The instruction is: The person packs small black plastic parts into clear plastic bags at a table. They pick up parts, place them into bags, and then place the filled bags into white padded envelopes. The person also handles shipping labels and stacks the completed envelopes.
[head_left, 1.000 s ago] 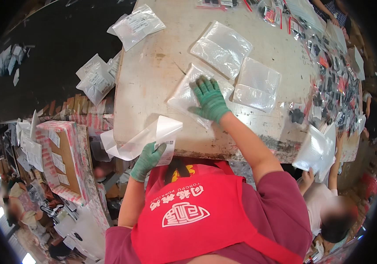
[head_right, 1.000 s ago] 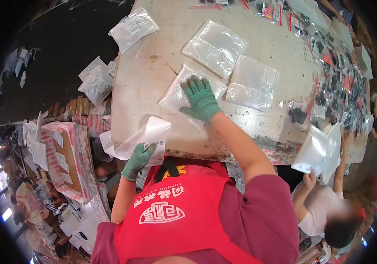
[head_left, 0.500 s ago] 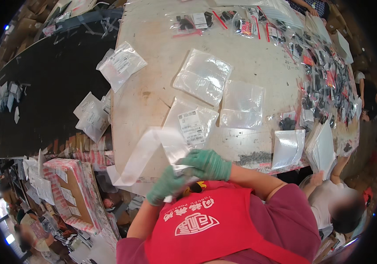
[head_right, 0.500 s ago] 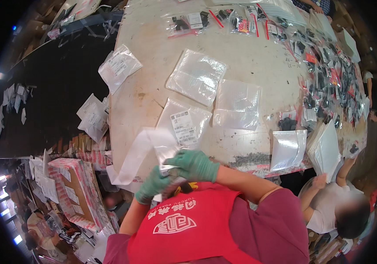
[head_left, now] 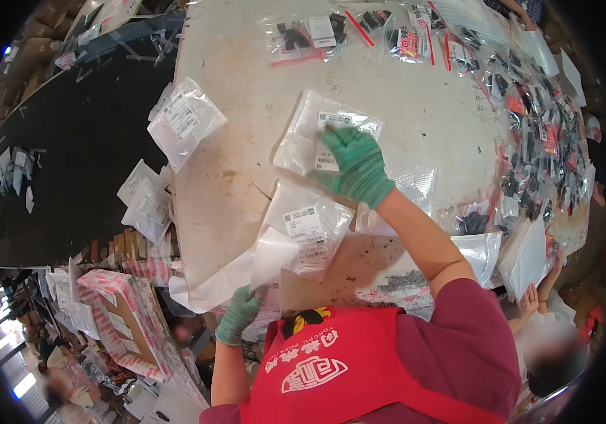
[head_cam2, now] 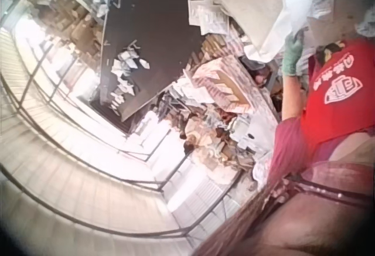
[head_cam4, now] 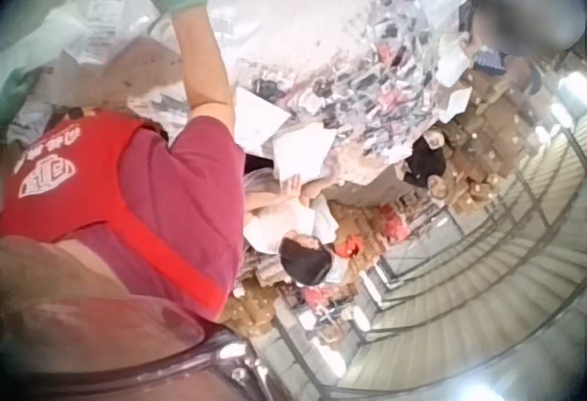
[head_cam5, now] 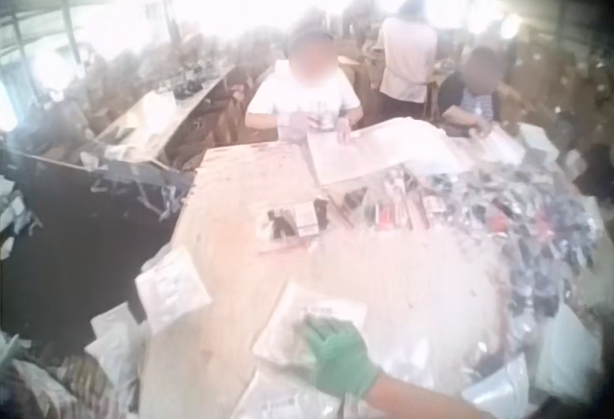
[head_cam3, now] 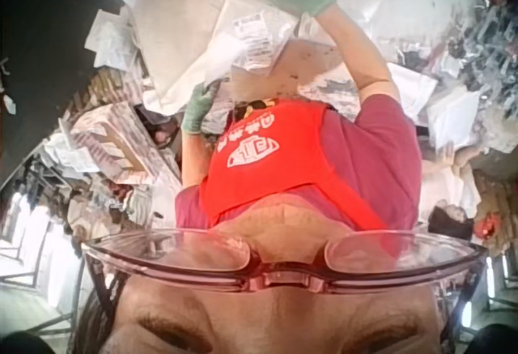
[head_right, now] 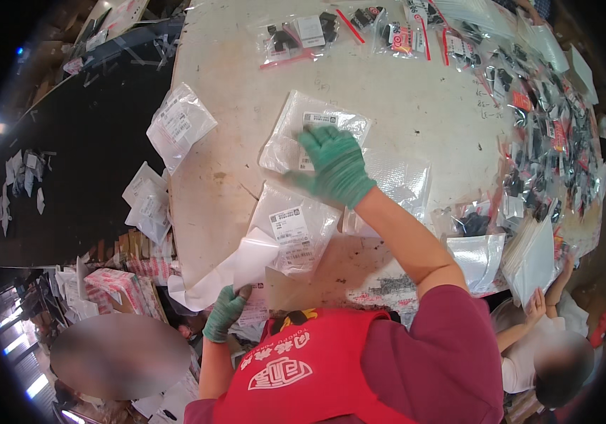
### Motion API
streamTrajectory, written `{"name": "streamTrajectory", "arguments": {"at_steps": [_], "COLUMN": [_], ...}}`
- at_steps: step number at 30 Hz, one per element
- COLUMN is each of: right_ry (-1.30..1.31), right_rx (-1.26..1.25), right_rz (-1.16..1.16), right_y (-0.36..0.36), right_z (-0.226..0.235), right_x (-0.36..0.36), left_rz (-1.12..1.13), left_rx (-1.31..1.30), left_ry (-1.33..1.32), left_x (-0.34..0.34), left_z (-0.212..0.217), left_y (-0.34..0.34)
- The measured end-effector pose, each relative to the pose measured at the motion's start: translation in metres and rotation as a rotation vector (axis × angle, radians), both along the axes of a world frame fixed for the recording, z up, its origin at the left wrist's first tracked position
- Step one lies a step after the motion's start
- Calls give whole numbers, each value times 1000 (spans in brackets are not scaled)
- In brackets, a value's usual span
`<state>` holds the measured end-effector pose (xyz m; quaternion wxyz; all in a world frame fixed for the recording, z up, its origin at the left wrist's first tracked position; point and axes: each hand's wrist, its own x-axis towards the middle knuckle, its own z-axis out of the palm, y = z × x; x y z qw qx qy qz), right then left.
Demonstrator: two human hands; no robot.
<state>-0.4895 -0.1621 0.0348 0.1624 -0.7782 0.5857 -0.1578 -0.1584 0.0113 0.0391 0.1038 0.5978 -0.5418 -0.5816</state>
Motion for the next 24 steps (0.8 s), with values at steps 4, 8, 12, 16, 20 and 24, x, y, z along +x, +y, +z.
{"name": "streamTrajectory", "arguments": {"at_steps": [4,8,12,16,20,24], "right_ry": [137,-600,-632,-514,-632,-945], "right_rx": [-163,69,143,-225,-93,-84], "right_rz": [-99,287,96,-54,44,-500], "right_y": [-22,61,145,178,222,244], "right_z": [-91,-18,-23,36,58,44], "right_x": [2,50,63,50,35,3], "left_rz": [114,373,-483,-21,142,270], "left_rx": [255,569,144,214,119,581], "left_ry": [122,678,431,423,679,764], "left_x": [-13,-39,-41,-58,-65,-107], "left_z": [5,6,37,51,-69,45], "left_y": [-40,-24,-4,12,58,3]}}
